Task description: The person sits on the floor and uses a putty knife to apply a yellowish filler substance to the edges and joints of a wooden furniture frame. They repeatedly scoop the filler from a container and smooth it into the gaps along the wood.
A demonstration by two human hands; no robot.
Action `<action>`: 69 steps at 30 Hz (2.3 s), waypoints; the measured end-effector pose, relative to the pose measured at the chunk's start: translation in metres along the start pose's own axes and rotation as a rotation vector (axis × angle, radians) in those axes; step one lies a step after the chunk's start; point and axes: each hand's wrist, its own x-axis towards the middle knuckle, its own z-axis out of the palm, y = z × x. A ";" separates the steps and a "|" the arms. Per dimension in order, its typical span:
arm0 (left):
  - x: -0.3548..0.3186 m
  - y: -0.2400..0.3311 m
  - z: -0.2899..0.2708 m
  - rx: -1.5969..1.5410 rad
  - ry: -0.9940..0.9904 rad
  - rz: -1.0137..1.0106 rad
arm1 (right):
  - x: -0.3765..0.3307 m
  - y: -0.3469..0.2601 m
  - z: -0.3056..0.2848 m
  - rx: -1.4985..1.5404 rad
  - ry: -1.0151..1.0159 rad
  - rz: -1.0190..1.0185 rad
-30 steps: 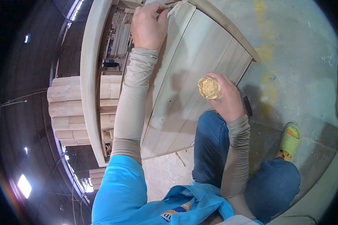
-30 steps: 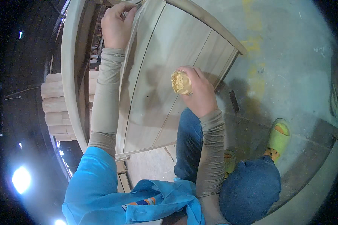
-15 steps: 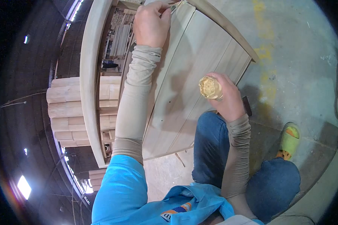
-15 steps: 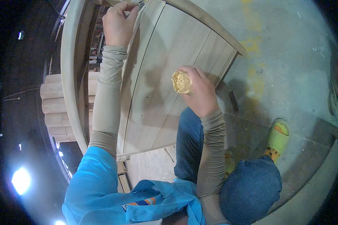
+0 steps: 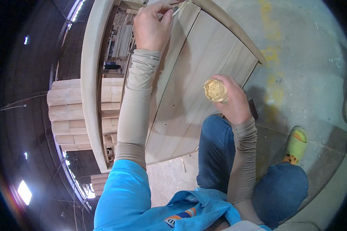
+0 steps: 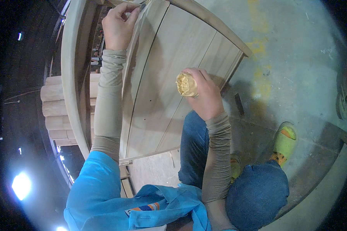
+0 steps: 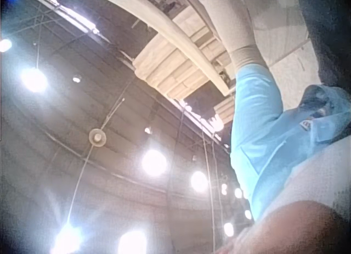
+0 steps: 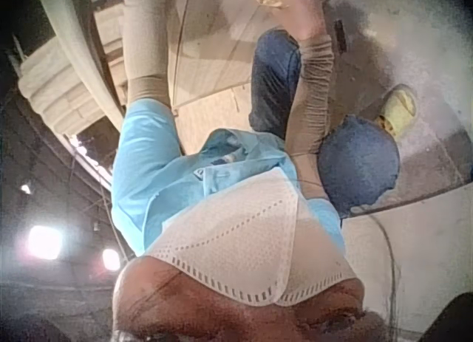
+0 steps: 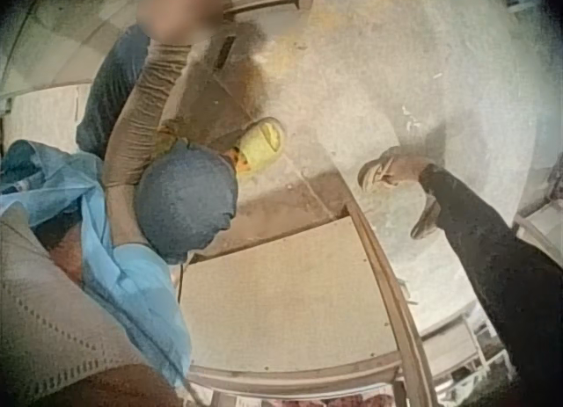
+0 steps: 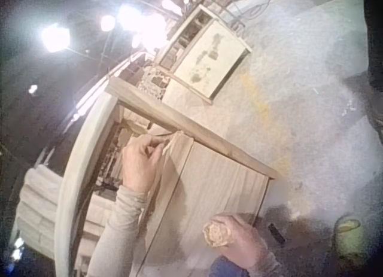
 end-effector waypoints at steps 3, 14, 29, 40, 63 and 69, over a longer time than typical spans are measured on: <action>0.000 -0.002 0.001 0.032 0.008 0.017 | 0.000 0.000 0.001 -0.007 0.004 -0.015; 0.012 -0.005 -0.001 -0.030 0.033 0.155 | 0.001 -0.002 -0.002 0.006 0.016 -0.026; 0.013 -0.014 -0.002 -0.062 -0.049 0.147 | -0.001 0.008 0.004 0.002 0.015 -0.051; 0.023 0.010 -0.016 0.245 -0.037 0.421 | -0.003 0.008 0.005 0.014 -0.021 0.001; 0.086 0.037 -0.031 0.476 -0.364 0.707 | 0.005 0.002 -0.009 0.013 0.072 -0.079; 0.092 0.027 -0.030 0.470 -0.493 0.740 | 0.002 0.002 -0.002 0.036 0.068 -0.081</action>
